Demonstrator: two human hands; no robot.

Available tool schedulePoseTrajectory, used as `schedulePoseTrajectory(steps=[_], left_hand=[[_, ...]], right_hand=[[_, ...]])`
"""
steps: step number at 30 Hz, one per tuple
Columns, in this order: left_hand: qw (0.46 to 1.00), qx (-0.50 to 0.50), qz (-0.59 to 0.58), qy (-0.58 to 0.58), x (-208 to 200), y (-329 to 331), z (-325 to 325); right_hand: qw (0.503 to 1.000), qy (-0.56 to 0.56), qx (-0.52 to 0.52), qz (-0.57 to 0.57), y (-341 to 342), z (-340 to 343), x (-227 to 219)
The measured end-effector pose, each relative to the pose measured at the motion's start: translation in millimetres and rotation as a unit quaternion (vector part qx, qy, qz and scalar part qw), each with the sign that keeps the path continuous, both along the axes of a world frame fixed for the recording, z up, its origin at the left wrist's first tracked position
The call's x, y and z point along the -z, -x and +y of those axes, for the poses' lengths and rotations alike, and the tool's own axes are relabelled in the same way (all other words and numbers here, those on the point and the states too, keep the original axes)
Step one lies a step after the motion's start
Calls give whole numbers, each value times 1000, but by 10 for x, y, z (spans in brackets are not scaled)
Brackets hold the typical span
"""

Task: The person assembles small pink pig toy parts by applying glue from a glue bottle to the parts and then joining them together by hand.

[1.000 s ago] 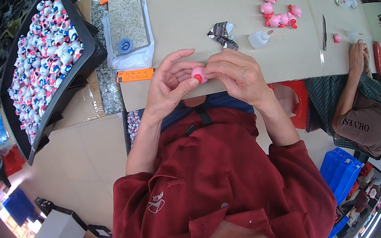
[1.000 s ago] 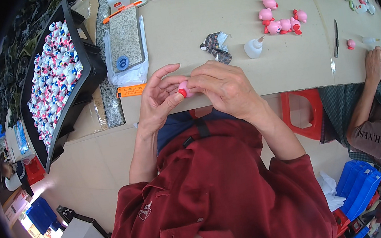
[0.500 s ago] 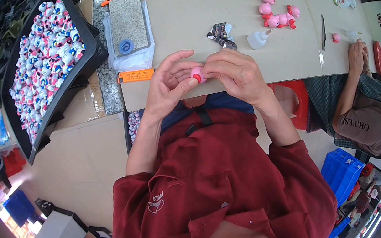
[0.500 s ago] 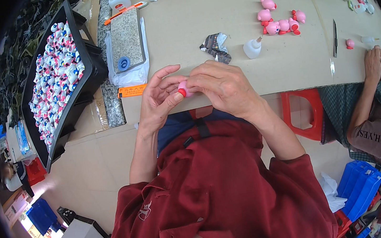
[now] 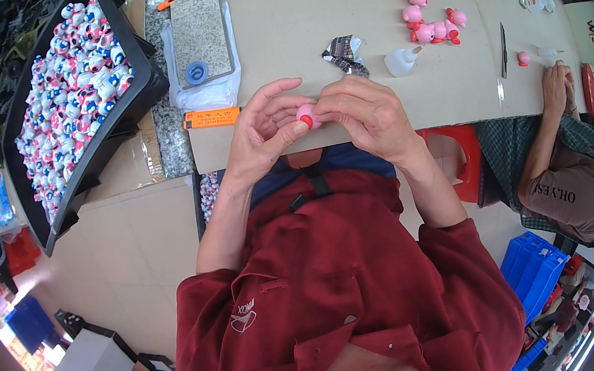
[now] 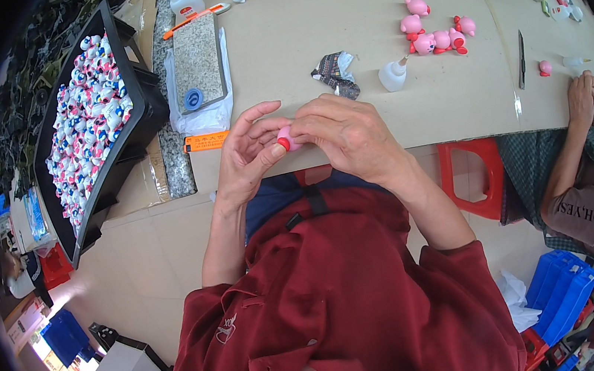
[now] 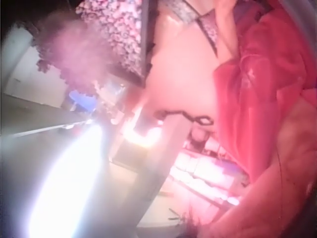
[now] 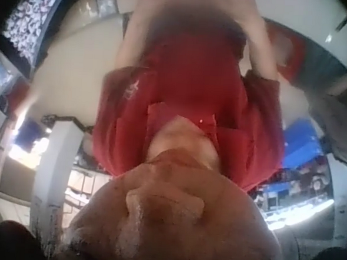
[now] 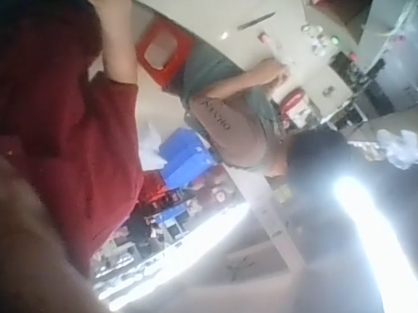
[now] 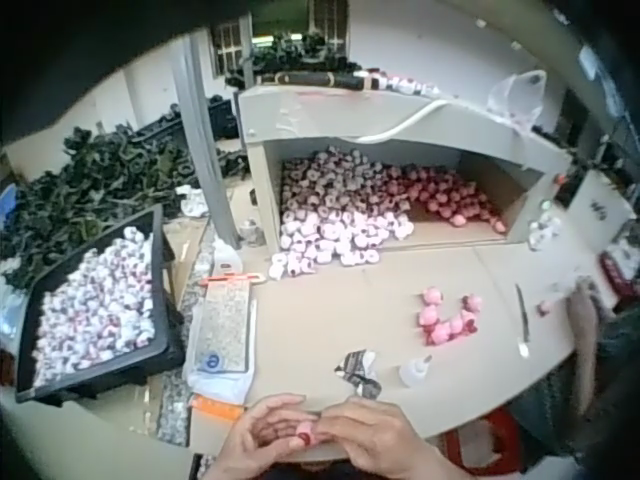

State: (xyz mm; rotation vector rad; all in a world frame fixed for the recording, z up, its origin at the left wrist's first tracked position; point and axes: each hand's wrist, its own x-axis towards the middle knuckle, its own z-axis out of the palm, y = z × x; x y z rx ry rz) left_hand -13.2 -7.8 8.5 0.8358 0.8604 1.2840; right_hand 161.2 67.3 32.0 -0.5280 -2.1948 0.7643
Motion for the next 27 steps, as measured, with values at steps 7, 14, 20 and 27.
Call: schedulePoseTrajectory(steps=[7, 14, 20, 27], left_hand=[[1000, -3, 13, -1, -7, -4, 5], [999, -43, -14, -9, 53, -60, -18], [998, -52, -39, -12, 37, -115, -31], [994, -57, -69, -56, 69, -210, -4]], right_hand=[[1000, 9, 1, 1, -6, 6, 6], [994, 76, 63, 48, 39, -65, -35], [980, 157, 95, 77, -9, -182, -50], [974, 173, 107, 104, -11, -229, 23]])
